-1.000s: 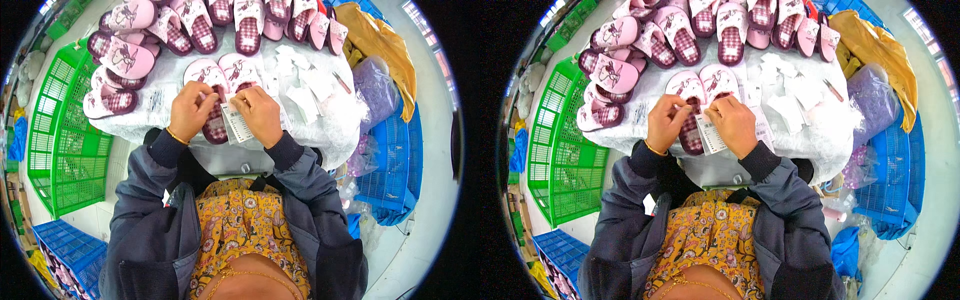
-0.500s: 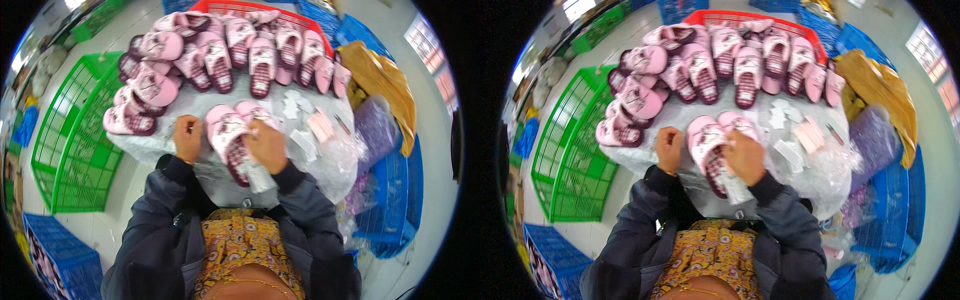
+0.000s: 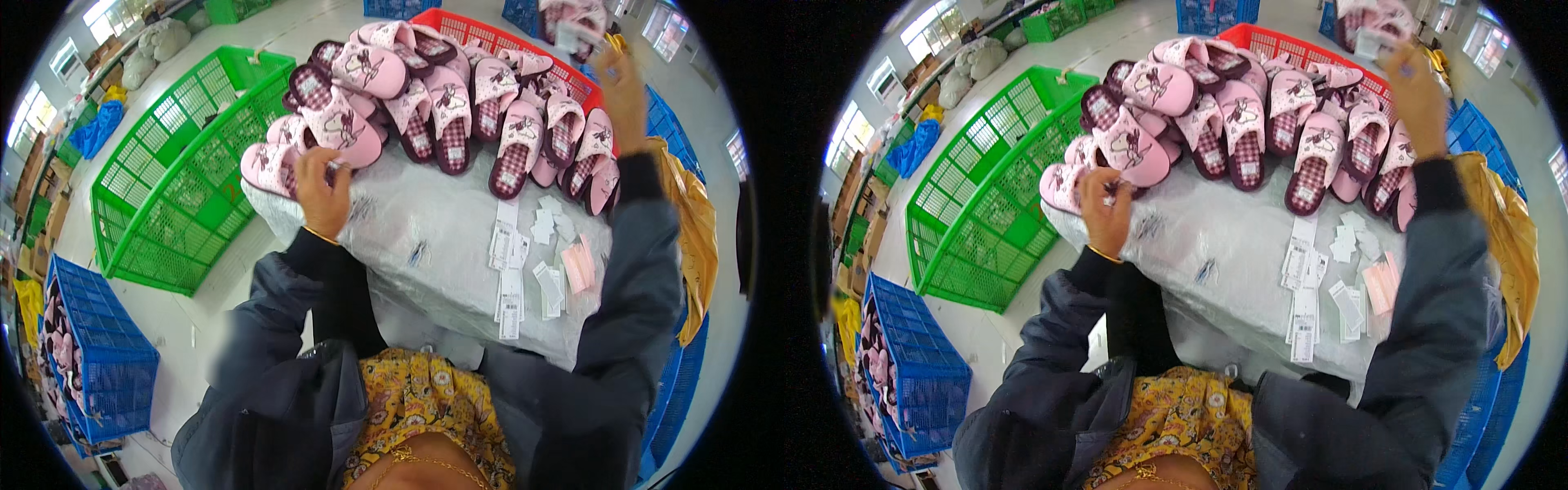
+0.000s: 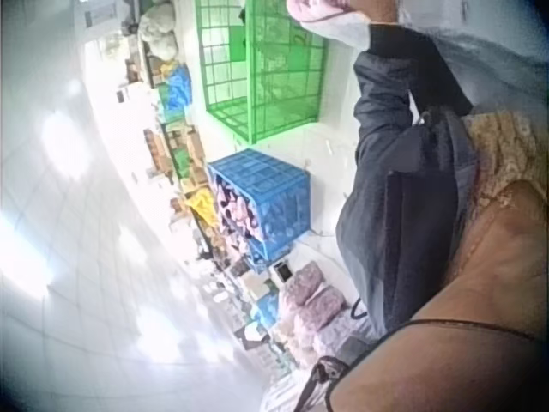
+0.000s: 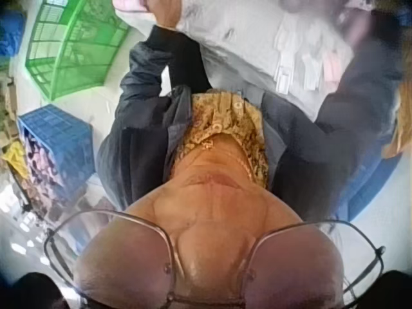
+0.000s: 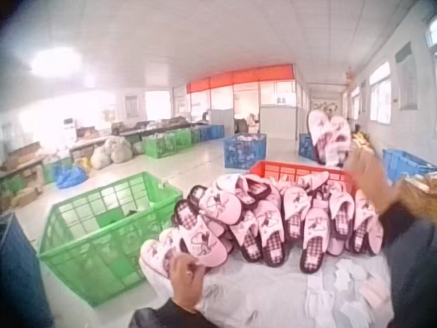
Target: The person sits on the floor and repeatedly picks up small white tags, then attaches them to pink and maroon checkered slippers. The person handles the slippers and tags by hand, placing the tagged slippers back on the table.
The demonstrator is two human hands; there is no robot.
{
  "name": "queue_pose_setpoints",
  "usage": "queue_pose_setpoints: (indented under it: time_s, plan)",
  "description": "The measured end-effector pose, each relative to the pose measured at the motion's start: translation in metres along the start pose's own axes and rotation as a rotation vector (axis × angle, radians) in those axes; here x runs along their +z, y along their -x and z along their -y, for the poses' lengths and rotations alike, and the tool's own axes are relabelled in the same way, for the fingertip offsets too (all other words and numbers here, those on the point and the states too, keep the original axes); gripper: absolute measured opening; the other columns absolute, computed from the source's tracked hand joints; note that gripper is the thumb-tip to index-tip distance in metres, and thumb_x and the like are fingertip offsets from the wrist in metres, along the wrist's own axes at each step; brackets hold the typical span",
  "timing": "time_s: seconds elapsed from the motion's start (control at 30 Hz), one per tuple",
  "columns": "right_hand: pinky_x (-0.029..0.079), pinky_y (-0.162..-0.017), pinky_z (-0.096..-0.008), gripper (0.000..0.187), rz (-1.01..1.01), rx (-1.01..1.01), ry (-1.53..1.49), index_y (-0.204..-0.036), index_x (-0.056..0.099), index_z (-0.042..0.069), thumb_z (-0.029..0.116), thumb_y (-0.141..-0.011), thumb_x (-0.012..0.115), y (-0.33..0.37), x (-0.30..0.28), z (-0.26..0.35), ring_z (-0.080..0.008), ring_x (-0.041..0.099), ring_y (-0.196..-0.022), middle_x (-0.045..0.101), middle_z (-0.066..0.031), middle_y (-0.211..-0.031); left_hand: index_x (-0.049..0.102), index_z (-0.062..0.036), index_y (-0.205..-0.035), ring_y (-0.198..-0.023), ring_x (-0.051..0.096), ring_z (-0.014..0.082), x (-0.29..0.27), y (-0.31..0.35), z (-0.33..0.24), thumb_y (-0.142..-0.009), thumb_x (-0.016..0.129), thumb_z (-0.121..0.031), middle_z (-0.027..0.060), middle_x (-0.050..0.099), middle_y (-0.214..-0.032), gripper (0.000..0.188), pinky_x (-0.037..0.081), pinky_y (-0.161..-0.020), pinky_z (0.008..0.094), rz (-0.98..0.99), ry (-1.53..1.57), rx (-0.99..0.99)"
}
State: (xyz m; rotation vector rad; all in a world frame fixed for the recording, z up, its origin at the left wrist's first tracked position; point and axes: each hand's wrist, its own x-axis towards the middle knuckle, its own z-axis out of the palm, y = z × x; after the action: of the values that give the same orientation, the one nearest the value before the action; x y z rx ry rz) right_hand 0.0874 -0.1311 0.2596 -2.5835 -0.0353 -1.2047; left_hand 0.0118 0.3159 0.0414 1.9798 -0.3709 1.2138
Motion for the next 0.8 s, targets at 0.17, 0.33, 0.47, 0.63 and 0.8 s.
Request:
queue_pose_setpoints:
  time_s: [0.17, 0.33, 0.47, 0.63, 0.8]
  plan:
    - [0.050, -0.068, -0.0278, 0.032, 0.175, 0.142, -0.620, -0.121, 0.059, 0.003, 0.015, -0.092, 0.067, 0.167, 0.036, 0.049, -0.0113, 0.062, -0.077, 0.067, -0.0072, -0.101, 0.057, -0.0078, -0.124, -0.117, 0.050, 0.0340, -0.005, -0.074, 0.027, -0.077, 0.077, -0.029, 0.0133, 0.059, -0.120, 0.055, 0.035, -0.101, 0.0480, 0.271, -0.332, 0.026]
    - [0.050, -0.067, -0.0244, 0.036, 0.245, 0.397, -0.796, -0.125, 0.055, -0.001, 0.010, -0.092, 0.066, 0.244, 0.029, 0.042, -0.0093, 0.062, -0.076, 0.066, -0.0075, -0.100, 0.056, -0.0047, -0.127, -0.100, 0.063, 0.0361, 0.020, -0.106, 0.065, -0.078, 0.078, -0.033, 0.0182, 0.066, -0.111, 0.060, 0.049, -0.092, 0.0442, 0.542, -0.204, -0.189]
    - [0.050, -0.067, -0.0242, 0.037, 0.270, 0.481, -0.778, -0.127, 0.054, -0.001, 0.008, -0.093, 0.064, 0.274, -0.005, 0.048, -0.0099, 0.061, -0.075, 0.066, -0.0078, -0.100, 0.058, -0.0005, -0.122, -0.099, 0.068, 0.0285, 0.035, -0.160, 0.083, -0.072, 0.081, -0.032, 0.0196, 0.068, -0.111, 0.063, 0.052, -0.088, 0.0370, 0.576, -0.072, -0.407]
    - [0.051, -0.069, -0.0244, 0.034, 0.263, 0.508, -0.772, -0.125, 0.056, 0.000, 0.006, -0.092, 0.064, 0.299, -0.034, 0.064, -0.0093, 0.060, -0.078, 0.065, -0.0069, -0.099, 0.068, -0.0103, -0.114, -0.105, 0.064, 0.0335, 0.083, -0.215, 0.166, -0.080, 0.070, -0.036, 0.0166, 0.065, -0.121, 0.043, 0.050, -0.091, 0.0374, 0.884, -0.227, 0.112]
    - [0.051, -0.072, -0.0249, 0.026, 0.247, 0.601, -0.793, -0.116, 0.062, -0.001, 0.004, -0.091, 0.065, 0.328, -0.052, 0.071, -0.0089, 0.060, -0.079, 0.067, -0.0065, -0.094, 0.070, -0.0098, -0.111, -0.111, 0.063, 0.0302, 0.102, -0.251, 0.202, -0.092, 0.053, -0.024, 0.0091, 0.070, -0.116, 0.029, 0.046, -0.100, 0.0372, 1.241, -0.534, 0.225]
